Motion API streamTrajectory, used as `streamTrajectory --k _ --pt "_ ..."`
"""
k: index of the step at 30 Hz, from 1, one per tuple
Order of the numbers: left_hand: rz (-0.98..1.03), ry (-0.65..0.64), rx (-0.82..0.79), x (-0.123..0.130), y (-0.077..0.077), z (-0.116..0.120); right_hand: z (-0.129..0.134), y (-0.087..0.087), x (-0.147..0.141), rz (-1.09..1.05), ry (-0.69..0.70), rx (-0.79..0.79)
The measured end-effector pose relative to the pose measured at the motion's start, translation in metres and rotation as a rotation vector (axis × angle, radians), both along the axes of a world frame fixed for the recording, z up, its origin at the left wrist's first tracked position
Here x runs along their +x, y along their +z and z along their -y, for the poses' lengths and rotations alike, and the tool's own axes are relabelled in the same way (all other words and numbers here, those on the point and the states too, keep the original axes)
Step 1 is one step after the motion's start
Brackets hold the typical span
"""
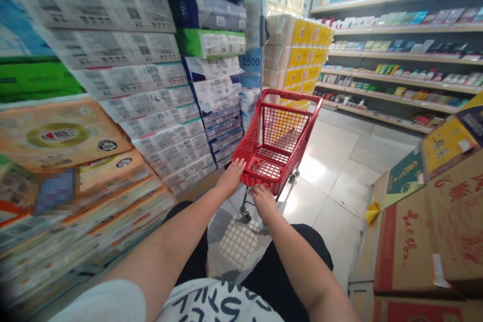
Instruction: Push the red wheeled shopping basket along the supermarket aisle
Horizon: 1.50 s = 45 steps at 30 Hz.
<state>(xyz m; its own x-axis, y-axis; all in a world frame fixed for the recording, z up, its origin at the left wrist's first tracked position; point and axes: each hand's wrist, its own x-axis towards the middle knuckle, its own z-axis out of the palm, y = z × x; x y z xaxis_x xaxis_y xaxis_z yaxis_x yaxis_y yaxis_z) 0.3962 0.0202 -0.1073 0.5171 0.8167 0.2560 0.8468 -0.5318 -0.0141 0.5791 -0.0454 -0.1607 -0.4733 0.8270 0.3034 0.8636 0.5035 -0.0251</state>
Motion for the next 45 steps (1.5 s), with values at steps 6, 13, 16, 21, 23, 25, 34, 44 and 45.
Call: streamTrajectory --k 6,13,16,21,23,25,34,44,45 --pt "-0.019 -0.013 -0.014 -0.001 0.003 -0.001 0.000 0.003 0.005 0.039 -0.060 -0.069" --pt "0.008 -0.021 0.002 -0.002 0.001 -0.001 0.000 -0.002 0.011 0.014 -0.034 -0.015" --pt "0.009 -0.013 -0.004 -0.001 0.003 0.000 0.000 -0.002 0.013 -0.017 -0.012 0.064" --pt "-0.001 -0.003 -0.025 -0.001 0.005 0.000 0.000 0.004 0.014 -0.051 -0.006 0.062" --pt "0.003 -0.006 -0.018 -0.001 0.004 -0.001 0.001 0.006 0.014 -0.066 -0.009 0.085" --pt "0.003 -0.012 -0.009 -0.002 0.002 -0.002 0.002 0.007 0.013 -0.068 -0.041 0.064" --pt "0.041 -0.027 -0.050 -0.003 0.005 -0.001 0.006 0.018 0.007 -0.259 0.106 0.466" --pt "0.081 -0.006 0.004 0.013 0.002 0.007 -0.011 0.022 0.009 -0.228 -0.182 0.388" --pt "0.080 -0.010 0.001 0.015 0.001 0.007 -0.013 0.022 0.013 -0.250 -0.207 0.388"
